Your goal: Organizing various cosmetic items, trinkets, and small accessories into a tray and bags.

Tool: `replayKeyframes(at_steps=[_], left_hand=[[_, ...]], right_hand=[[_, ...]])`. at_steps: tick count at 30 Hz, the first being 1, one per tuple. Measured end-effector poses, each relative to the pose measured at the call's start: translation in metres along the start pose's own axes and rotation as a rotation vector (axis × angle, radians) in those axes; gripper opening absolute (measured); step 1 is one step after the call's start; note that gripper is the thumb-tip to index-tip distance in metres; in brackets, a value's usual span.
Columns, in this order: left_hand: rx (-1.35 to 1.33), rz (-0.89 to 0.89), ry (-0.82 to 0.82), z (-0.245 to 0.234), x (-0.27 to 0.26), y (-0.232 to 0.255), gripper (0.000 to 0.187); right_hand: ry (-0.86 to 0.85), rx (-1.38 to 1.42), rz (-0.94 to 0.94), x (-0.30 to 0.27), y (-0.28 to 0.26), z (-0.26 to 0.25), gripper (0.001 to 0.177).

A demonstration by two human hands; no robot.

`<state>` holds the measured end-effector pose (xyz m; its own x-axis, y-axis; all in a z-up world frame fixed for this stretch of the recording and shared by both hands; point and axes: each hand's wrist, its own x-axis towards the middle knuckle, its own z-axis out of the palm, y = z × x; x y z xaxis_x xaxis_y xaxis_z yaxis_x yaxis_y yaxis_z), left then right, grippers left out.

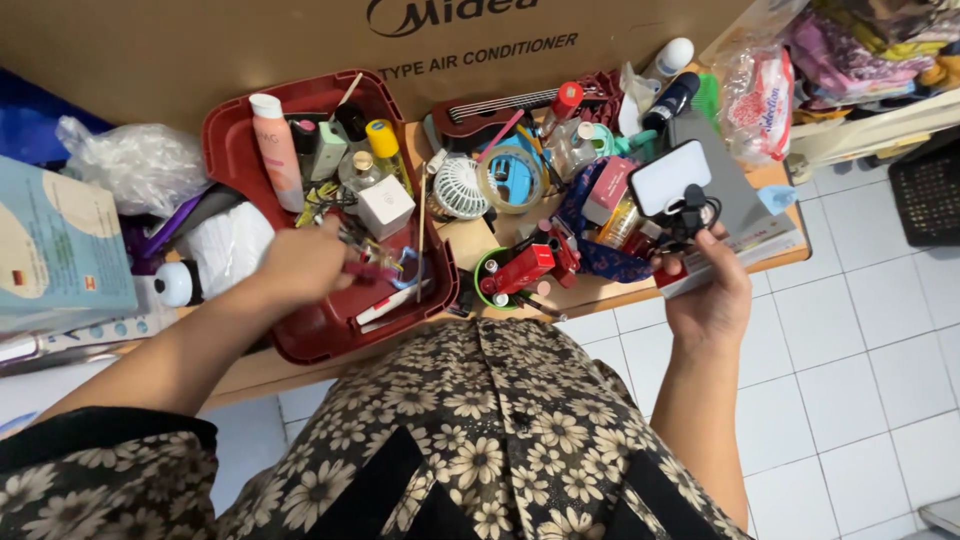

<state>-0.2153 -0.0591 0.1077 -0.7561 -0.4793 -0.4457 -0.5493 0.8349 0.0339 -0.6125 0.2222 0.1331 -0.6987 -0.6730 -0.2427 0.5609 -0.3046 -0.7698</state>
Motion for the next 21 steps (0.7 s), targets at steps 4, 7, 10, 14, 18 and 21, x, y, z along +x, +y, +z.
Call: replayKeyframes(at_steps=[4, 7, 10, 14, 18, 21], left_hand=[[-0.270, -0.064, 0.076, -0.003, 0.007, -0.016, 0.030], [-0.499, -0.140, 0.132, 0.011, 0.022, -0.022, 0.035], [-1.007, -0.029, 0.140, 0.010, 0.033, -0.006, 0.035], [-1.451, 0.210, 0.051, -0.016, 0.049, 0.035, 0.031], [-1.410, 0.437, 0.020, -0.026, 0.066, 0.067, 0.041], [-1.327, 0.454, -0.005, -0.021, 0.082, 0.069, 0.044]], right_hand=[[-0.004, 0.019, 0.030, -0.003, -0.002, -0.001, 0.025], [-0.061, 0.006, 0.029, -0.002, -0.002, 0.001, 0.026], [-0.068, -0.016, 0.025, 0.001, -0.002, 0.007, 0.027], [-0.034, -0.022, 0.014, 0.006, -0.001, 0.007, 0.028], [-0.034, -0.044, 0.006, 0.007, 0.000, 0.010, 0.029], [-0.049, -0.019, 0.014, 0.004, -0.002, 0.011, 0.031]])
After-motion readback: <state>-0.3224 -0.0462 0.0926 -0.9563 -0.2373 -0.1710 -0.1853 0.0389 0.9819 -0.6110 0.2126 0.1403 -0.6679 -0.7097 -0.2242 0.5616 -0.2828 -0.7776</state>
